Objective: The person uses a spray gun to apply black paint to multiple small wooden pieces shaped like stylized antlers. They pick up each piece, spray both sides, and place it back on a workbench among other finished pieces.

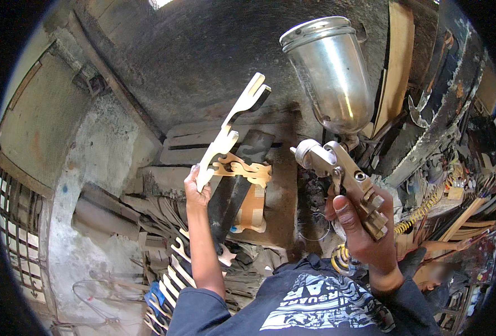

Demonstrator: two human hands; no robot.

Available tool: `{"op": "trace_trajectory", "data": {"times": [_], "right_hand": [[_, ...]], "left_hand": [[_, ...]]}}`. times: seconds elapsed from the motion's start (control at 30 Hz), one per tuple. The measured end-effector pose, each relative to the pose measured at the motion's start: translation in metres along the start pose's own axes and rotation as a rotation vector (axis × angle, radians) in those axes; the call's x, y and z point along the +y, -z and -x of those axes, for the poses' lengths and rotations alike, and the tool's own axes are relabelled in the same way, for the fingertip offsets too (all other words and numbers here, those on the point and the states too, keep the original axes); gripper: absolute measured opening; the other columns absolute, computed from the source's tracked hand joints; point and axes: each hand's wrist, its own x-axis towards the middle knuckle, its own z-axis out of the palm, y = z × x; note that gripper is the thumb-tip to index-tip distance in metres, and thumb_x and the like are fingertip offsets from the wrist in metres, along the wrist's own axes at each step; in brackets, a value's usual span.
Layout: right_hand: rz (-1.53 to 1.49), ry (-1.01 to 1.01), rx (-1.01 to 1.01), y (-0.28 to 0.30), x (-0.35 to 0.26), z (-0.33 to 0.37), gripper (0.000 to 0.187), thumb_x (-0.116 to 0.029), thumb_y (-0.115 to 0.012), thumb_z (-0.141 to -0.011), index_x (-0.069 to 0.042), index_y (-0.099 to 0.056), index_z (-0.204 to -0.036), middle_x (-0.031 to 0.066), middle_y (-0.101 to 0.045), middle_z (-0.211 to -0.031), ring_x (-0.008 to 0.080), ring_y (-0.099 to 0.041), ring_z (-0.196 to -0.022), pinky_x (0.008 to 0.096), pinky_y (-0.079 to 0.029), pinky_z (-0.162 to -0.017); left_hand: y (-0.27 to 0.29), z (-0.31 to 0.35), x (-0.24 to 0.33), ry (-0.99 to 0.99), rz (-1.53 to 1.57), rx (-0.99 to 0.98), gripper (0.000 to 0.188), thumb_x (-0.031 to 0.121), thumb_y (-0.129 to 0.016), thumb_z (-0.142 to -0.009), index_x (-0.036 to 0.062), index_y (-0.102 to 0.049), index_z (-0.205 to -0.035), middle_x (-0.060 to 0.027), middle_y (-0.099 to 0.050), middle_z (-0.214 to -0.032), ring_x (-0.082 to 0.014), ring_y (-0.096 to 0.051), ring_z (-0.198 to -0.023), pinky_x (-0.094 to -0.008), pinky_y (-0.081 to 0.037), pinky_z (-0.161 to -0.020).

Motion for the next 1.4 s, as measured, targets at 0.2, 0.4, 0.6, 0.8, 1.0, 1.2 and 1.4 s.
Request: {"op": "trace_trajectory", "data": {"times": [0.2, 0.4, 0.6, 0.8, 1.0, 1.2, 1.4], "right_hand": [[0.03, -0.027, -0.038, -0.001, -0.001, 0.006, 0.032, -0.013, -0.071, -0.087, 0.002, -0.056, -0.112, 0.0061, -0.061, -0.085, 0.0113, -0.059, -0.074, 0.0264, -0.047, -0.065], [0.041, 0.05, -0.088, -0.014, -0.008, -0.013, 0.016, -0.012, -0.066, -0.088, -0.001, -0.061, -0.099, 0.0044, -0.059, -0.066, 0.0094, -0.056, -0.058, 0.0275, -0.046, -0.056], [0.139, 0.095, -0.142, -0.027, -0.006, -0.01, 0.014, -0.011, -0.068, -0.085, 0.0, -0.061, -0.091, 0.0107, -0.062, -0.065, 0.0166, -0.06, -0.053, 0.0307, -0.046, -0.051], [-0.008, 0.118, -0.079, -0.034, -0.004, -0.013, 0.012, -0.007, -0.067, -0.085, 0.0, -0.062, -0.094, 0.0112, -0.064, -0.068, 0.0184, -0.064, -0.057, 0.0307, -0.048, -0.053], [0.079, 0.044, -0.114, -0.016, -0.006, -0.018, 0.021, -0.009, -0.059, -0.09, 0.001, -0.058, -0.109, 0.0101, -0.067, -0.085, 0.0138, -0.066, -0.076, 0.027, -0.05, -0.067], [-0.308, -0.084, -0.043, -0.011, 0.0, 0.017, 0.046, -0.023, -0.05, -0.097, 0.004, -0.043, -0.134, 0.0132, -0.064, -0.101, 0.0186, -0.063, -0.089, 0.0327, -0.049, -0.082], [-0.433, -0.239, -0.066, 0.007, 0.005, 0.035, 0.06, -0.033, -0.057, -0.094, 0.001, -0.038, -0.139, 0.012, -0.063, -0.101, 0.0208, -0.061, -0.089, 0.0346, -0.05, -0.081]], "left_hand": [[-0.009, -0.013, -0.013, -0.033, -0.018, 0.096, 0.021, 0.011, -0.046, -0.097, -0.0053, -0.058, -0.097, -0.0083, -0.063, -0.074, -0.0143, -0.064, -0.057, -0.0207, -0.058, -0.049], [-0.022, -0.022, -0.031, -0.01, 0.023, 0.048, 0.02, 0.009, -0.044, -0.096, -0.0046, -0.058, -0.093, -0.0067, -0.06, -0.074, -0.0134, -0.063, -0.058, -0.0194, -0.057, -0.052], [-0.036, -0.028, -0.041, 0.01, 0.054, 0.063, 0.024, 0.008, -0.042, -0.095, -0.0078, -0.058, -0.104, -0.0107, -0.065, -0.086, -0.0139, -0.065, -0.069, -0.0206, -0.057, -0.062], [-0.035, -0.023, -0.043, 0.017, 0.072, 0.003, 0.022, 0.01, -0.044, -0.095, -0.0056, -0.058, -0.1, -0.0131, -0.067, -0.088, -0.0172, -0.067, -0.071, -0.0201, -0.057, -0.065], [-0.035, 0.007, -0.035, 0.22, 0.221, -0.113, 0.019, 0.01, -0.049, -0.096, -0.0052, -0.058, -0.103, -0.0118, -0.066, -0.083, -0.0166, -0.067, -0.072, -0.0258, -0.059, -0.066], [-0.038, 0.068, -0.046, 0.123, -0.28, -0.295, 0.039, 0.004, -0.073, -0.081, -0.0007, -0.058, -0.117, -0.0095, -0.067, -0.1, -0.0182, -0.067, -0.086, -0.0287, -0.056, -0.071], [0.019, 0.006, -0.031, -0.772, -1.266, 0.131, 0.024, 0.005, -0.075, -0.075, -0.0005, -0.065, -0.096, -0.0048, -0.069, -0.08, -0.0119, -0.062, -0.071, -0.0311, -0.05, -0.066]]}}
